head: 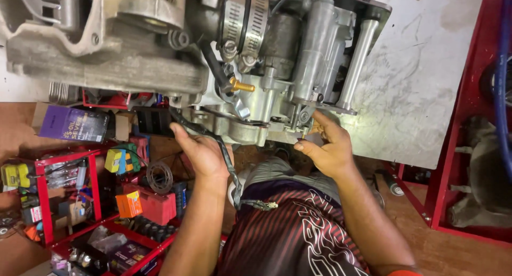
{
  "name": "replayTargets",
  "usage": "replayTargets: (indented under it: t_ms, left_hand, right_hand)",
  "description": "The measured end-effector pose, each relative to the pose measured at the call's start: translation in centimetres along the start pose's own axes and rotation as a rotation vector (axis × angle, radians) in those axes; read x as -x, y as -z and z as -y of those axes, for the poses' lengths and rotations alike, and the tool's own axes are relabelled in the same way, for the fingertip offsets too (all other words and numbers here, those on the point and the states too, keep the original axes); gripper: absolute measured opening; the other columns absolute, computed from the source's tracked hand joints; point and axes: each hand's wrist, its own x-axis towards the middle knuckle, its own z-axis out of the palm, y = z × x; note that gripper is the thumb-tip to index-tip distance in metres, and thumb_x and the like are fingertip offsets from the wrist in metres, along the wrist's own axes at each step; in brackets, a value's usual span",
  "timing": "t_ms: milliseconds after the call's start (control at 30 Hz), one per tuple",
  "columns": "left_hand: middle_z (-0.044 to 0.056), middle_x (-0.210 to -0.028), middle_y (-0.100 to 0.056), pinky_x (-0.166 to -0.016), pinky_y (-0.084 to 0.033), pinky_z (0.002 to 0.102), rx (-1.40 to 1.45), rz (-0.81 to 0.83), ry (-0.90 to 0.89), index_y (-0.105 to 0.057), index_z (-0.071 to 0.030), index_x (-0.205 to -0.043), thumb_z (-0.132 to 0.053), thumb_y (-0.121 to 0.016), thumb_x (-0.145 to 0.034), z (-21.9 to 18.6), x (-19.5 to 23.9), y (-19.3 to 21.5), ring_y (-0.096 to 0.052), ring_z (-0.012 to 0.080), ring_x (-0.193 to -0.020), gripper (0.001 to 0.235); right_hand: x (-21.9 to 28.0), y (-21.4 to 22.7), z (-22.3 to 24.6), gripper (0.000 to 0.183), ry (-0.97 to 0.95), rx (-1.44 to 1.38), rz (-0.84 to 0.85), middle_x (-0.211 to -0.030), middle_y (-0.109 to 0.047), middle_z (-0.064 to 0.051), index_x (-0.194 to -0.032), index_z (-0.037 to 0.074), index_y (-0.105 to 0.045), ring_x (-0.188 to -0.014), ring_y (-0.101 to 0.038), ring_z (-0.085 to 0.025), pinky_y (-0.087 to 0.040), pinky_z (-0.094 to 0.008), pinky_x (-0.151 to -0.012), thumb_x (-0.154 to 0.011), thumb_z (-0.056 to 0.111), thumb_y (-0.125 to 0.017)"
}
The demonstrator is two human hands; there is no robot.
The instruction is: Cleaning and inspecting motorcycle engine components on a workbench during a repair process.
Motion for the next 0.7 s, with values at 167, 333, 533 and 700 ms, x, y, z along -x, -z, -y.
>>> replayTargets:
  t_ms: [167,333,533,700]
  left_hand:
    - [0.016,-0.172,-0.009,-0.131,-0.009,0.045,-0.026,-0.046,-0.017,-0.019,-0.011,-0.163,-0.067,-0.052,-0.093,0.2,-0.1,-0.2,-0.008,0.0255,-0.158,0.096]
    - [0.013,-0.172,-0.006,-0.131,-0.008,0.043,-0.1,-0.052,-0.014,-0.018,-0.011,-0.164,-0.069,-0.042,-0.097,0.1,-1.9,0.6,-0.006,0.0239,-0.159,0.092]
    - [0.002,-0.172,-0.012,-0.132,-0.012,0.043,-0.063,0.245,0.041,-0.019,-0.018,-0.165,-0.072,-0.024,-0.101,4.8,-7.5,10.5,-0.014,0.0199,-0.158,0.084]
    - [0.01,-0.169,-0.018,-0.13,-0.012,0.044,-0.45,0.389,-0.222,-0.021,-0.011,-0.163,-0.043,-0.03,-0.113,9.5,-12.5,17.3,-0.019,0.02,-0.154,0.06]
  right_hand:
    - [-1.2,-0.4,0.6,0.092,0.088,0.194,-0.066,-0.1,-0.073,-0.021,-0.129,-0.01,-0.064,-0.095,-0.071,-0.028,-0.055,-0.043,-0.095,-0.057,0.03,-0.103]
    - [-1.9,-0.5,2.3,0.091,0.176,0.325,-0.068,-0.101,-0.071,-0.021,-0.128,-0.011,-0.063,-0.09,-0.073,-0.036,-0.057,-0.045,-0.088,-0.062,0.043,-0.097]
    - [-2.3,-1.7,6.2,0.076,0.169,0.413,-0.065,-0.102,-0.071,-0.022,-0.132,-0.005,-0.065,-0.092,-0.072,-0.038,-0.058,-0.047,-0.085,-0.077,0.042,-0.088]
    - [-1.5,-2.3,8.8,0.063,0.344,0.651,-0.081,-0.105,-0.068,-0.017,-0.127,-0.003,-0.068,-0.095,-0.069,-0.037,-0.056,-0.047,-0.088,-0.083,0.039,-0.086]
